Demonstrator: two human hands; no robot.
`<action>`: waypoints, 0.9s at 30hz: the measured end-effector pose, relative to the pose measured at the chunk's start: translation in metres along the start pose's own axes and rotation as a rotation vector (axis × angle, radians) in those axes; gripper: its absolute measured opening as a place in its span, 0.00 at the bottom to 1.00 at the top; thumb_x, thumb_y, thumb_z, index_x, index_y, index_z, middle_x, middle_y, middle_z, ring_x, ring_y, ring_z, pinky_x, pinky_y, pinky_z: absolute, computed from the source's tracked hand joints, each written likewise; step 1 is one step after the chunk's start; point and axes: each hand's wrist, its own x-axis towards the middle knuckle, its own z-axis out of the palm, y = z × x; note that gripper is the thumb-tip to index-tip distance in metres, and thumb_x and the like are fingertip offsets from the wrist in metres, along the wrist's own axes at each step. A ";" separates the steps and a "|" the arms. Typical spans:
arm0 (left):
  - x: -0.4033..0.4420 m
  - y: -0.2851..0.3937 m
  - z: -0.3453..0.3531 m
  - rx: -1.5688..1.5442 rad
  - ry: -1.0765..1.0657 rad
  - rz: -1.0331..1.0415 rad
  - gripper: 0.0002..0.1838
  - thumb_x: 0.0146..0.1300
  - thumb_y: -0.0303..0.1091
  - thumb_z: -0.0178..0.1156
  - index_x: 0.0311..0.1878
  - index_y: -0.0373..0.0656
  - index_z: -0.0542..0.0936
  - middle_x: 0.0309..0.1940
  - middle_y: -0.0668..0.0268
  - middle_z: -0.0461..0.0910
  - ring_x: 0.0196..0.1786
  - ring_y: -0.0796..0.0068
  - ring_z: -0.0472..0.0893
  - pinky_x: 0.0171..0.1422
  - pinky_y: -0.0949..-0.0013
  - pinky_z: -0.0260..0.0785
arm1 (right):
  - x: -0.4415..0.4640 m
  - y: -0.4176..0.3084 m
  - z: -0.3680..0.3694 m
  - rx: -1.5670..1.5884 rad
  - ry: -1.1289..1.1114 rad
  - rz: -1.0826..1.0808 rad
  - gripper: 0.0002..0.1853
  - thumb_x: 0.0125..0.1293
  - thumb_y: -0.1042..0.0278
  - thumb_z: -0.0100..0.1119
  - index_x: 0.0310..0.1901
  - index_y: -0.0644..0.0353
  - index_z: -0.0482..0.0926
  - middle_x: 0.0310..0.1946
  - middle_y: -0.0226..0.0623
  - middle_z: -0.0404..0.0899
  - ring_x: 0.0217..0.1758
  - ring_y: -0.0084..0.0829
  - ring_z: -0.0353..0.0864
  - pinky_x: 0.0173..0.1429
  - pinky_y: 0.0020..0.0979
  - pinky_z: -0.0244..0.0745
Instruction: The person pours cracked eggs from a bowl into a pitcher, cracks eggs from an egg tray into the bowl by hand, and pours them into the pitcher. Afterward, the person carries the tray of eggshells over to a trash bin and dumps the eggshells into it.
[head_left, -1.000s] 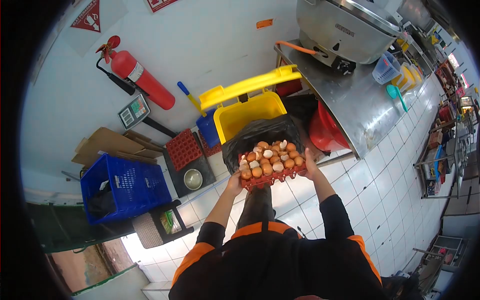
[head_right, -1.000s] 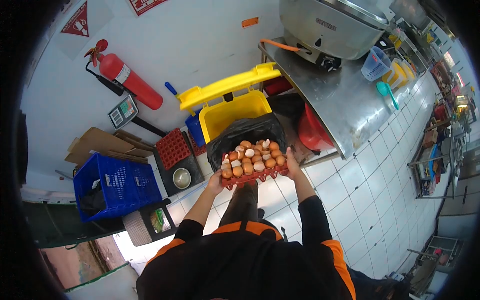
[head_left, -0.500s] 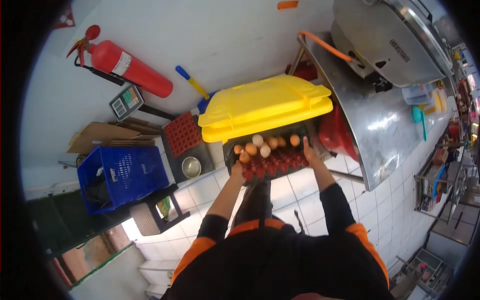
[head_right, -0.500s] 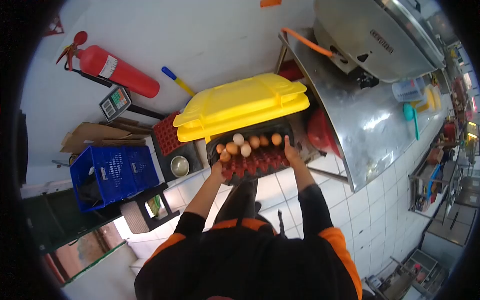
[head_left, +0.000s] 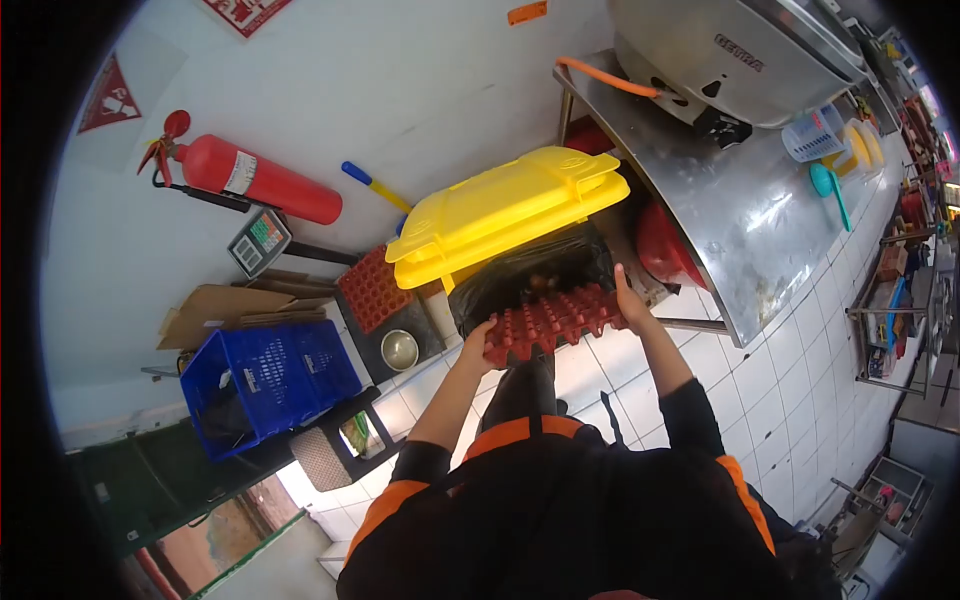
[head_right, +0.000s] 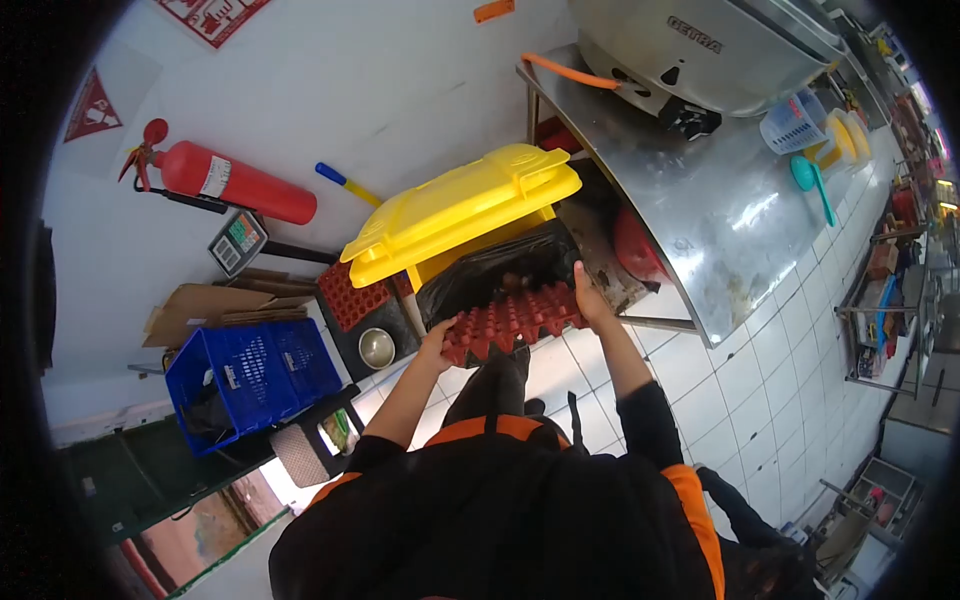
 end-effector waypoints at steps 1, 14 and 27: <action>-0.015 0.002 -0.004 0.043 -0.075 -0.024 0.19 0.66 0.44 0.58 0.54 0.42 0.76 0.38 0.60 0.83 0.43 0.63 0.82 0.51 0.57 0.77 | -0.016 0.005 0.004 0.006 0.027 -0.076 0.47 0.60 0.14 0.24 0.33 0.54 0.80 0.15 0.25 0.71 0.11 0.20 0.58 0.16 0.24 0.50; -0.292 -0.073 -0.216 -0.244 -0.058 0.457 0.43 0.45 0.19 0.45 0.72 0.46 0.60 0.61 0.52 0.71 0.57 0.51 0.79 0.51 0.49 0.83 | -0.212 0.092 0.175 -0.021 -0.573 -0.324 0.47 0.72 0.30 0.37 0.77 0.52 0.31 0.77 0.39 0.47 0.78 0.35 0.52 0.73 0.36 0.57; -0.229 -0.019 -0.411 -0.310 0.048 0.726 0.42 0.49 0.18 0.46 0.72 0.56 0.61 0.59 0.63 0.75 0.53 0.63 0.81 0.34 0.70 0.79 | -0.118 0.298 0.104 -0.768 0.007 -0.194 0.25 0.67 0.51 0.57 0.58 0.62 0.75 0.54 0.53 0.79 0.57 0.46 0.79 0.62 0.38 0.72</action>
